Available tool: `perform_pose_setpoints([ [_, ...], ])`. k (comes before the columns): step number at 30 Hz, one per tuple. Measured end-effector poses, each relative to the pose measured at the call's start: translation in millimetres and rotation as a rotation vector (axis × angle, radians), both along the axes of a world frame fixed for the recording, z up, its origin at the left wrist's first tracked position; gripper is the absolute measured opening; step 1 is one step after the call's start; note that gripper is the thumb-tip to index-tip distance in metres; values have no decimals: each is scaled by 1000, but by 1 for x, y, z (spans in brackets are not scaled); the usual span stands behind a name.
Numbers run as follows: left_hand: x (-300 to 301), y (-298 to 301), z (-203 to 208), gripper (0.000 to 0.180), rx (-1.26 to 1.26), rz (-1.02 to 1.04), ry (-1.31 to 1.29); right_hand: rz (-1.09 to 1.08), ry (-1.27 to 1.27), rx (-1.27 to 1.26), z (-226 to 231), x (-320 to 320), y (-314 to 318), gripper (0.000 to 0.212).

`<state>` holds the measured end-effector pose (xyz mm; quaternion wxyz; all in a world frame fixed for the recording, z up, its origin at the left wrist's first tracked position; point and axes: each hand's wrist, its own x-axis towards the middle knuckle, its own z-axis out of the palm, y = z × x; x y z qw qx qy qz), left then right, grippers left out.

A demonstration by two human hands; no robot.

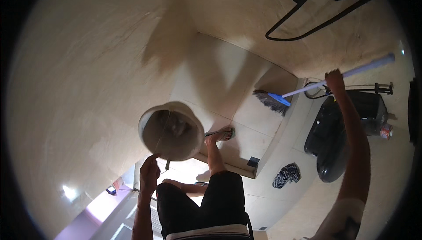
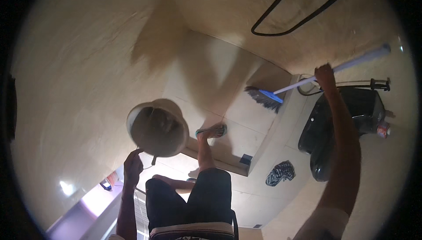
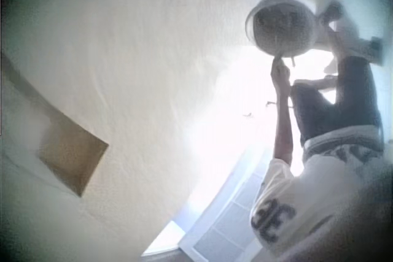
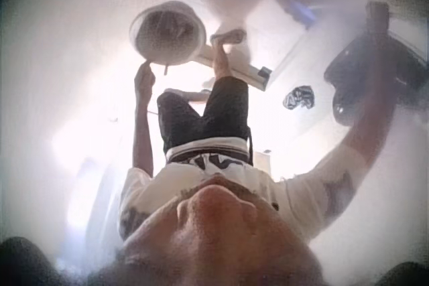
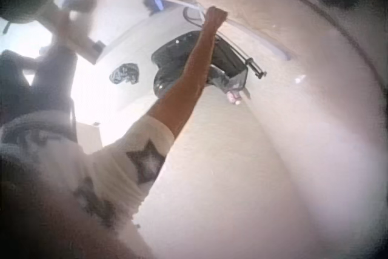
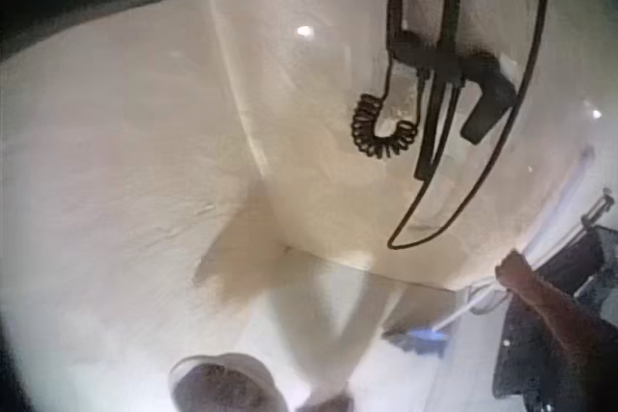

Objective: The person sweeps debris from a bathroom floor using a broom, squats down to scrape residue with a handheld tool, and collects the debris into a bucket.

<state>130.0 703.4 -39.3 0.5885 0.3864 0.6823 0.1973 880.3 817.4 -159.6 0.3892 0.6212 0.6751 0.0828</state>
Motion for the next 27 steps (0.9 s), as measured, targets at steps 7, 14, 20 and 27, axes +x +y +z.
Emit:
perform_pose_setpoints([
  [7, -98, -139, 79, 27, 164, 338, 331, -138, 253, -285, 186, -119, -129, 27],
  [14, -191, -324, 128, 22, 73, 788, 312, -1141, 648, -635, 196, -179, -317, 49],
  [20, -233, -481, 82, 17, 191, 785, 520, -741, 999, -192, 46, -232, -335, 44],
  [27, -239, -620, 92, 21, 25, 845, 680, -920, 1005, -53, -108, -346, -32, 47],
])
